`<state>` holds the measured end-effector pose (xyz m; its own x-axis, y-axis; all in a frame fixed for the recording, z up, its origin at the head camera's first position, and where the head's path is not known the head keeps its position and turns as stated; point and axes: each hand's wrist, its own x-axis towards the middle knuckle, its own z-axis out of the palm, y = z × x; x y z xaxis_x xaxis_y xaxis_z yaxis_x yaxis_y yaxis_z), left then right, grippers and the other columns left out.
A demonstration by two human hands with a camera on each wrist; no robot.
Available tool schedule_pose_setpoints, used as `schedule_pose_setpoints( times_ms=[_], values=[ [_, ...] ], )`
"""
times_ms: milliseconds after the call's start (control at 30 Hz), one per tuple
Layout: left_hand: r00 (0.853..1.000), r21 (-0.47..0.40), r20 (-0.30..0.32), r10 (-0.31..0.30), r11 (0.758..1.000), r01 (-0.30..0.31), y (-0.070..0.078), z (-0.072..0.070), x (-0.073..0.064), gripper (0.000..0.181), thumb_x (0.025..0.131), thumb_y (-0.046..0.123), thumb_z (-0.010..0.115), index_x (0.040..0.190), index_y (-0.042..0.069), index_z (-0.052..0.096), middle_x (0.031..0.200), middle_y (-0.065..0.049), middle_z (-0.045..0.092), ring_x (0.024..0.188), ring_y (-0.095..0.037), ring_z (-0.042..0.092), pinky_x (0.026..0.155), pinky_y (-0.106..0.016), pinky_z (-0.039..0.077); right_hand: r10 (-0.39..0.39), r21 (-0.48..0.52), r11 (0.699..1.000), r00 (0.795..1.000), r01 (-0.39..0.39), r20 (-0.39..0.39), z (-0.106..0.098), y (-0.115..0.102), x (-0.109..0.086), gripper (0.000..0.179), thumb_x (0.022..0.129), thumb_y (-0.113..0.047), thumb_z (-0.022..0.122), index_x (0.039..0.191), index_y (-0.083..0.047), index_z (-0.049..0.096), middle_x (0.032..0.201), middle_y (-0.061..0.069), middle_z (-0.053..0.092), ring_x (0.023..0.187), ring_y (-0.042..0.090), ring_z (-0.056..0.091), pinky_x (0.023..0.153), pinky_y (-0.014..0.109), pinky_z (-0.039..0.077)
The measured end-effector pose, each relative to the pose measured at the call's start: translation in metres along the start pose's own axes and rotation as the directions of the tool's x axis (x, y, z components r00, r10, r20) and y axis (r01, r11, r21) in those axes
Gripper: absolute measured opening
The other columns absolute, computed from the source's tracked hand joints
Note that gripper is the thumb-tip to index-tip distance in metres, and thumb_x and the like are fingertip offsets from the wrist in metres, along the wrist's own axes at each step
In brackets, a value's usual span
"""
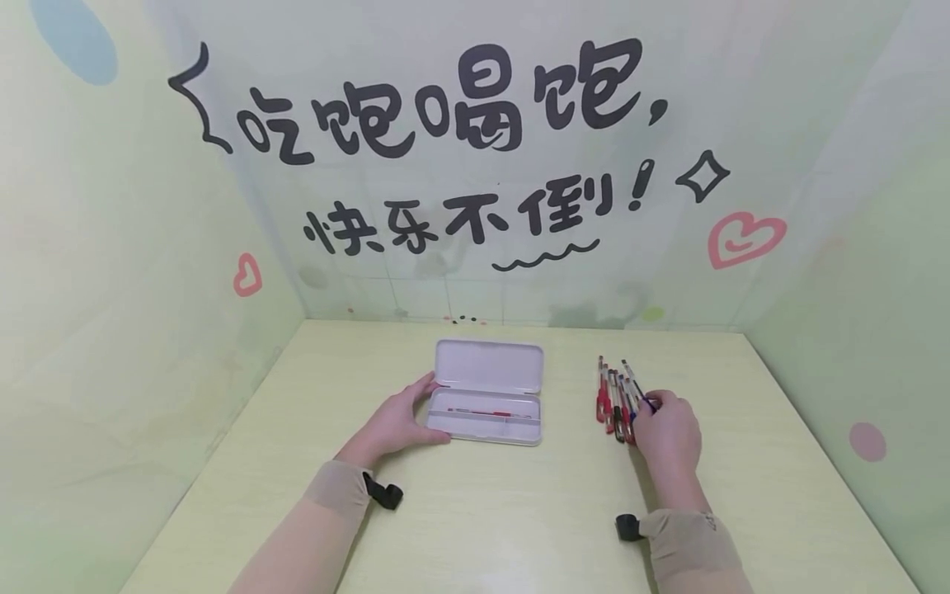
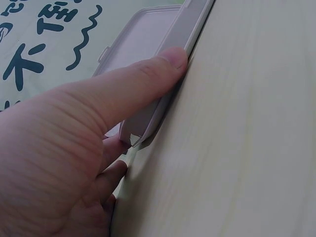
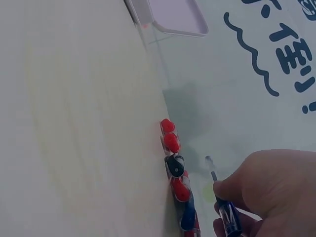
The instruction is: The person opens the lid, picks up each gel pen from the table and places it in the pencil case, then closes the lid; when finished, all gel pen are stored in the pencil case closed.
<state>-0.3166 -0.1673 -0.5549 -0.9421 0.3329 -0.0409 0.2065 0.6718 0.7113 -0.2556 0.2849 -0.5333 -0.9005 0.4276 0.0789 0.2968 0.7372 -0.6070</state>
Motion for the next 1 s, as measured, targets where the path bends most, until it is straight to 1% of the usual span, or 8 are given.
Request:
schedule_pose_setpoints(
  times_ms=[167,267,367,533,600,733,933,1000],
  values=[
    [1.0,-0.005,-0.003,0.01,1.0,-0.01,-0.001,0.0,0.0,0.134,0.07,0.05,0.103,0.177,0.023,0.027,0.17,0.007,0.055,0.169,-0.044,0.029,0.141,-0.062,0.023,-0.078,0.045,0.996,0.996,0.08,-0.038,0.004,-0.018,-0.005,0.038,0.11,-0.025,0.061,0.136,0.001,0.069,0.131,0.032,0.066,0.107,0.046,0.065,0.074,0.049,0.054],
    [1.0,-0.004,-0.003,0.012,1.0,-0.012,0.0,-0.001,0.001,0.134,0.07,0.05,0.103,0.177,0.023,0.027,0.17,0.006,0.055,0.169,-0.044,0.029,0.141,-0.061,0.023,-0.151,0.085,0.984,0.987,0.156,-0.057,0.007,-0.033,-0.01,0.034,0.109,-0.021,0.064,0.135,0.0,0.071,0.13,0.029,0.067,0.111,0.046,0.066,0.083,0.055,0.057],
    [1.0,-0.009,-0.003,0.011,1.0,-0.011,0.001,-0.001,0.0,0.134,0.07,0.05,0.103,0.177,0.023,0.027,0.17,0.006,0.054,0.169,-0.045,0.028,0.141,-0.062,0.022,-0.245,0.111,0.962,0.967,0.251,-0.069,0.009,-0.046,-0.015,0.031,0.108,-0.017,0.066,0.133,0.0,0.073,0.128,0.028,0.068,0.112,0.046,0.068,0.091,0.061,0.058],
    [1.0,-0.008,-0.002,0.007,1.0,-0.007,0.001,-0.001,0.0,0.135,0.07,0.05,0.103,0.177,0.022,0.026,0.17,0.006,0.054,0.169,-0.045,0.028,0.141,-0.063,0.022,-0.393,0.091,0.913,0.918,0.397,-0.059,0.02,-0.064,-0.02,0.026,0.106,-0.013,0.069,0.127,0.001,0.076,0.124,0.029,0.072,0.112,0.048,0.069,0.096,0.065,0.057],
    [1.0,-0.003,0.0,0.007,1.0,-0.007,0.001,-0.001,0.0,0.135,0.07,0.051,0.103,0.177,0.022,0.026,0.17,0.006,0.054,0.169,-0.044,0.028,0.141,-0.062,0.022,-0.428,0.074,0.9,0.903,0.43,-0.039,0.025,-0.07,-0.021,0.024,0.106,-0.013,0.07,0.125,0.0,0.076,0.123,0.027,0.073,0.113,0.048,0.068,0.098,0.065,0.055],
    [1.0,-0.01,0.003,0.008,1.0,-0.008,0.001,0.0,0.0,0.135,0.07,0.05,0.103,0.177,0.021,0.025,0.17,0.006,0.054,0.169,-0.044,0.028,0.141,-0.062,0.023,-0.468,0.052,0.883,0.883,0.467,0.015,0.037,-0.083,-0.023,0.025,0.106,-0.016,0.071,0.126,-0.003,0.078,0.124,0.023,0.076,0.116,0.047,0.069,0.099,0.064,0.055],
    [1.0,-0.015,0.0,0.007,1.0,-0.007,0.001,0.001,0.0,0.135,0.07,0.049,0.103,0.177,0.021,0.026,0.17,0.005,0.054,0.168,-0.046,0.029,0.14,-0.064,0.023,-0.477,0.099,0.878,0.869,0.468,0.133,0.055,-0.102,-0.026,0.023,0.107,-0.017,0.072,0.126,-0.008,0.078,0.127,0.017,0.075,0.119,0.04,0.072,0.102,0.061,0.062],
    [1.0,-0.013,-0.002,0.006,1.0,-0.006,0.002,0.001,0.0,0.134,0.07,0.049,0.103,0.177,0.02,0.027,0.171,0.004,0.054,0.168,-0.047,0.029,0.14,-0.064,0.024,-0.49,0.111,0.872,0.856,0.477,0.165,0.06,-0.108,-0.027,0.021,0.106,-0.017,0.072,0.125,-0.009,0.079,0.126,0.015,0.076,0.117,0.037,0.072,0.103,0.059,0.062]
  ],
)
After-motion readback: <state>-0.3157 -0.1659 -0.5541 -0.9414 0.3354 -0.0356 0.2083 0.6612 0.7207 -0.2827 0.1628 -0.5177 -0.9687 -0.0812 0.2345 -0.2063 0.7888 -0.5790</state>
